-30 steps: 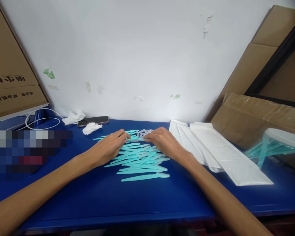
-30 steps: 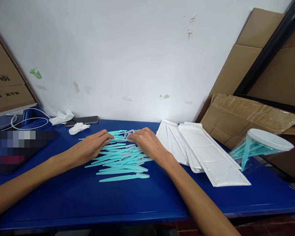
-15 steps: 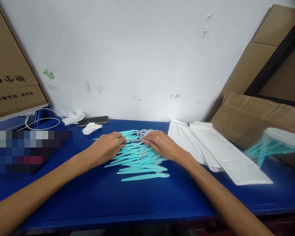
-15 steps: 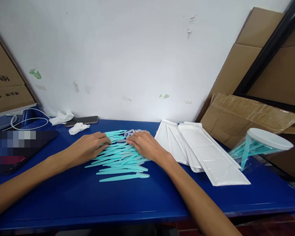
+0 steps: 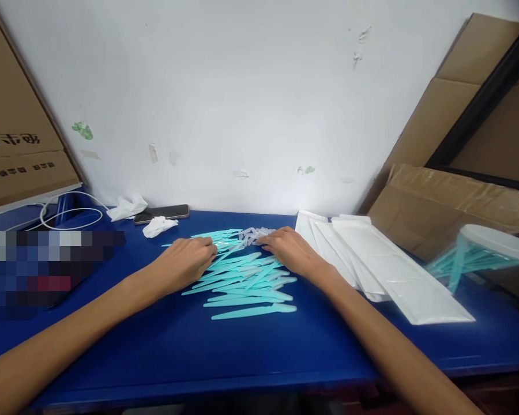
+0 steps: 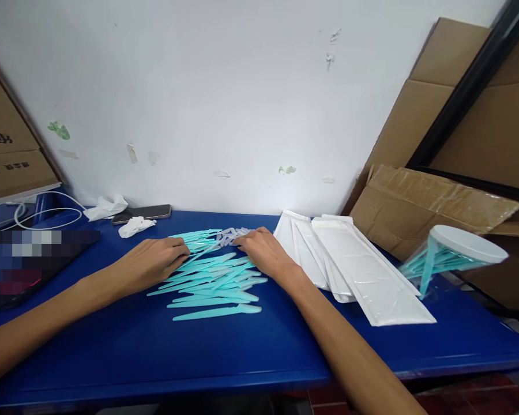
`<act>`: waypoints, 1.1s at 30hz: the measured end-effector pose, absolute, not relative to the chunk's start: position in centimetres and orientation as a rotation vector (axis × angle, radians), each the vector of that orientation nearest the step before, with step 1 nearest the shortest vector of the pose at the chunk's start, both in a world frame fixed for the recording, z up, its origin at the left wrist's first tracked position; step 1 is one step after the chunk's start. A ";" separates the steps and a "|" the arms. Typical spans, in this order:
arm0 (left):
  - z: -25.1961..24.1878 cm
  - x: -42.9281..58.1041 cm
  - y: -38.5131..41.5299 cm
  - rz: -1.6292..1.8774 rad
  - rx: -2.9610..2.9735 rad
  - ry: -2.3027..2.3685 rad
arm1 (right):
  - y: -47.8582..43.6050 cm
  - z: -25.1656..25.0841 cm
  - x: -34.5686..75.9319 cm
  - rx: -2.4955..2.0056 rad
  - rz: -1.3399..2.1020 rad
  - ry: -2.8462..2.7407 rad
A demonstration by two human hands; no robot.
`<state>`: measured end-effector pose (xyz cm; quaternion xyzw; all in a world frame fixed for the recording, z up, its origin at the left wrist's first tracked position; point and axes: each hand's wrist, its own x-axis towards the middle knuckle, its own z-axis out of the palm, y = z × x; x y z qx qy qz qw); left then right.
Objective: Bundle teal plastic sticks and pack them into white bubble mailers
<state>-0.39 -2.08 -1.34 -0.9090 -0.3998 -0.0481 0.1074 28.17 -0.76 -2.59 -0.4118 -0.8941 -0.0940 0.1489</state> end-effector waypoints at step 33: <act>-1.0 0.0 -2.5 -0.607 -2.755 -1.301 | -2.1 -1.2 27.7 -1.011 -0.081 -2.309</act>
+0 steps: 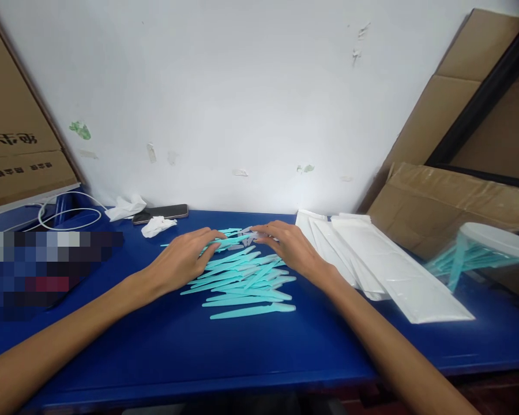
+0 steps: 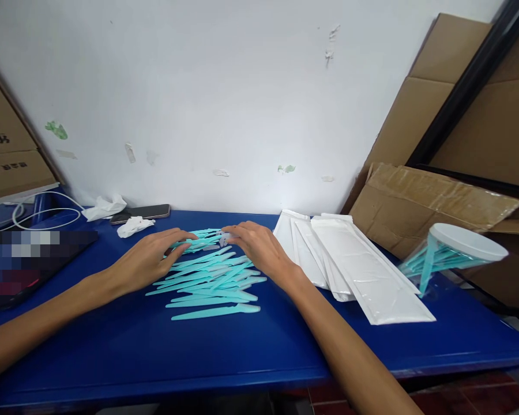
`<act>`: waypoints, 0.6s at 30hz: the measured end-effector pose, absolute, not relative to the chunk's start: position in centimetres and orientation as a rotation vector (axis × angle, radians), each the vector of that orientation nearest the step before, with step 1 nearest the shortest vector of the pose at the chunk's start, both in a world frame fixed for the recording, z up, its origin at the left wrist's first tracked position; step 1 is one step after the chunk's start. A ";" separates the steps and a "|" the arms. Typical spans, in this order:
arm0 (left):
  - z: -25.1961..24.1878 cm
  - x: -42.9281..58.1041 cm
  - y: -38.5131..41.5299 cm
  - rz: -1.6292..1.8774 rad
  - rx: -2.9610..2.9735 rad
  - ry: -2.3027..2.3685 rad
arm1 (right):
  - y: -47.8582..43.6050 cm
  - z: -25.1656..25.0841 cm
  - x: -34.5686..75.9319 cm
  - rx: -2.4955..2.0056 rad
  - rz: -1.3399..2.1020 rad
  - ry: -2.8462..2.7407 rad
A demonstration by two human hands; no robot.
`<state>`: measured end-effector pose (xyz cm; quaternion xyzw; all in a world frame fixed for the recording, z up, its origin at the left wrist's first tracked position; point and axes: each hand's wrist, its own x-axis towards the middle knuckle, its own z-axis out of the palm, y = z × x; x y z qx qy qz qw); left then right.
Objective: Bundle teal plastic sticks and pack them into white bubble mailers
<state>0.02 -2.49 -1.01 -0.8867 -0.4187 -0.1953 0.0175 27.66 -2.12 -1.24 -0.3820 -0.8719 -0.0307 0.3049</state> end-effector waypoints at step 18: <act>-0.8 0.4 -2.8 -0.764 -2.879 -1.309 | -2.0 -1.8 27.3 -0.902 -0.117 -2.175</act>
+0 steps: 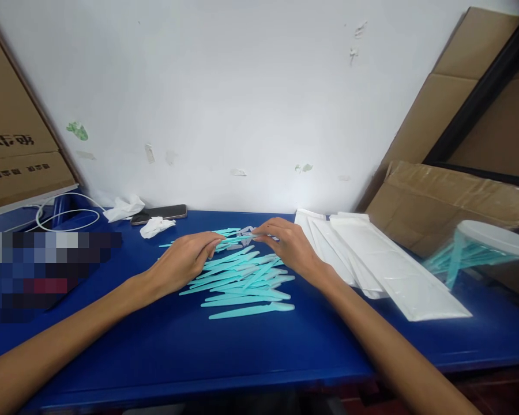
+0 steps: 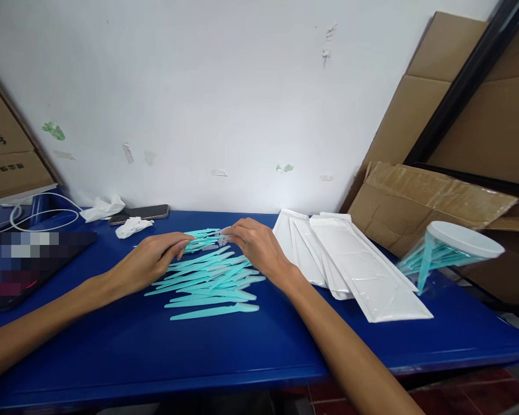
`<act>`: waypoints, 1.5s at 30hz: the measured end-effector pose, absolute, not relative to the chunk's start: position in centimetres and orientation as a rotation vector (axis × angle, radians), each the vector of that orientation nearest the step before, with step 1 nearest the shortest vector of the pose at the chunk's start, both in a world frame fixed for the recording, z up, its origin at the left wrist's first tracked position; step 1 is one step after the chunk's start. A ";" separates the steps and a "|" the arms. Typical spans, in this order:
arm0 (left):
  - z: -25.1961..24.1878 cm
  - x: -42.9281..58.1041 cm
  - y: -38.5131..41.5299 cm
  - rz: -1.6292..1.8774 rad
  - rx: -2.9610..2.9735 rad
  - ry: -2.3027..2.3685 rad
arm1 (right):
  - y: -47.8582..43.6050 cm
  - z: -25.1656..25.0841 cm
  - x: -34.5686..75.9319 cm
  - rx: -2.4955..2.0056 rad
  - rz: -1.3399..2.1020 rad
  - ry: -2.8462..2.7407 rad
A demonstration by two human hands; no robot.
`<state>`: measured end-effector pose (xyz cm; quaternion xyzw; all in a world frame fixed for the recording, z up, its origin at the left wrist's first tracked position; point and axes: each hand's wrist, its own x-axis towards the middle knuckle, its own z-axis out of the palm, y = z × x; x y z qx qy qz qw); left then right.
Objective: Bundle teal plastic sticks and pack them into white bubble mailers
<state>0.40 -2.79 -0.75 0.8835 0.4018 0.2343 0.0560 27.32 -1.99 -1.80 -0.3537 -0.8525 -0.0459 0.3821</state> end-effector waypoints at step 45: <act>-2.9 -2.4 -0.2 0.184 3.116 1.402 | 1.0 -0.4 30.0 -1.626 -0.292 -2.624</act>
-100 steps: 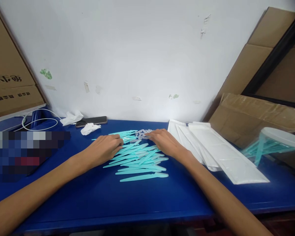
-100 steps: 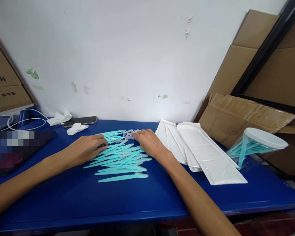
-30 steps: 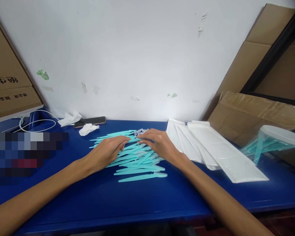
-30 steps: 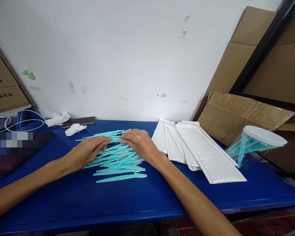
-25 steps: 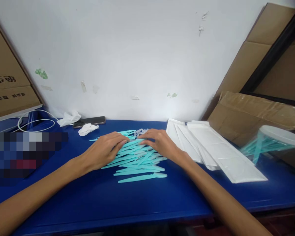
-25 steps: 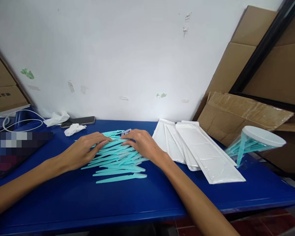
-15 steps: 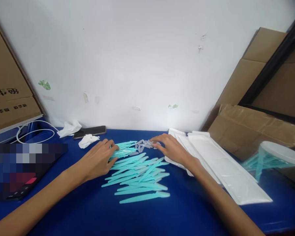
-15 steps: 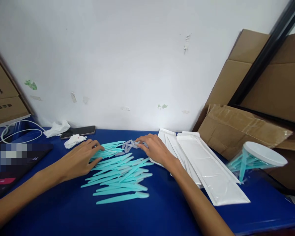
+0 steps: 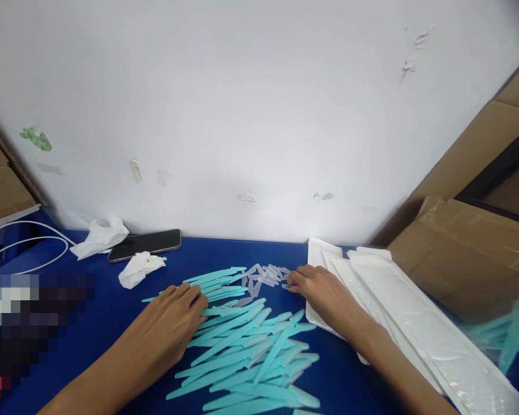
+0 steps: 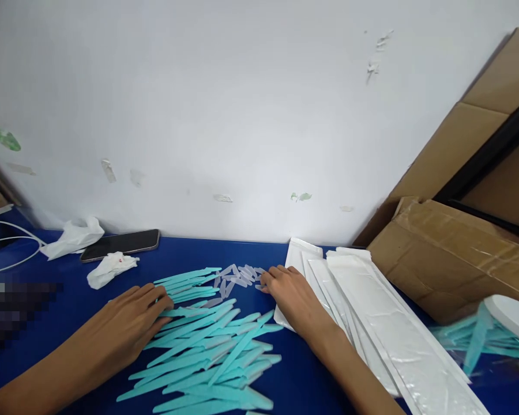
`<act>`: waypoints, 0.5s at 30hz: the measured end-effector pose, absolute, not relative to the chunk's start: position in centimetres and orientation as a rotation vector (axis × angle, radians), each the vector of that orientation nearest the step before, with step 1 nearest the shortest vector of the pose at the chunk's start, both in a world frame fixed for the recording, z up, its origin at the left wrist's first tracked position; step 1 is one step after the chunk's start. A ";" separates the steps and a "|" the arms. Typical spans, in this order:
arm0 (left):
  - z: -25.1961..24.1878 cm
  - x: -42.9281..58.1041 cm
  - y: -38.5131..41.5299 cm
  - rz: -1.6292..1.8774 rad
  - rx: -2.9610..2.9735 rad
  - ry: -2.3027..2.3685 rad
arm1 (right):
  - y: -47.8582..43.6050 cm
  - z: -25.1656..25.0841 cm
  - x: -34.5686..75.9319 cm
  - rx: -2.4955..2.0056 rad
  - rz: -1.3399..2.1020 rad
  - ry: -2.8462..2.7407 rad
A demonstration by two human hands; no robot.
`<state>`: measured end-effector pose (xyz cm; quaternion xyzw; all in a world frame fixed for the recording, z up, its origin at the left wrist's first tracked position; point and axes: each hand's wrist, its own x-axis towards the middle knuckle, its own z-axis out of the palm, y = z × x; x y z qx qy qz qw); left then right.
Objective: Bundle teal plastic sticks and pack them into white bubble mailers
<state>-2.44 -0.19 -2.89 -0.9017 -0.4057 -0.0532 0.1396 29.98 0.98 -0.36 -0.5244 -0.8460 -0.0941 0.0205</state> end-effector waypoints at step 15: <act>-2.0 -2.3 -0.8 -0.678 -2.610 -1.123 | -1.9 -0.6 28.1 -1.356 0.390 -2.060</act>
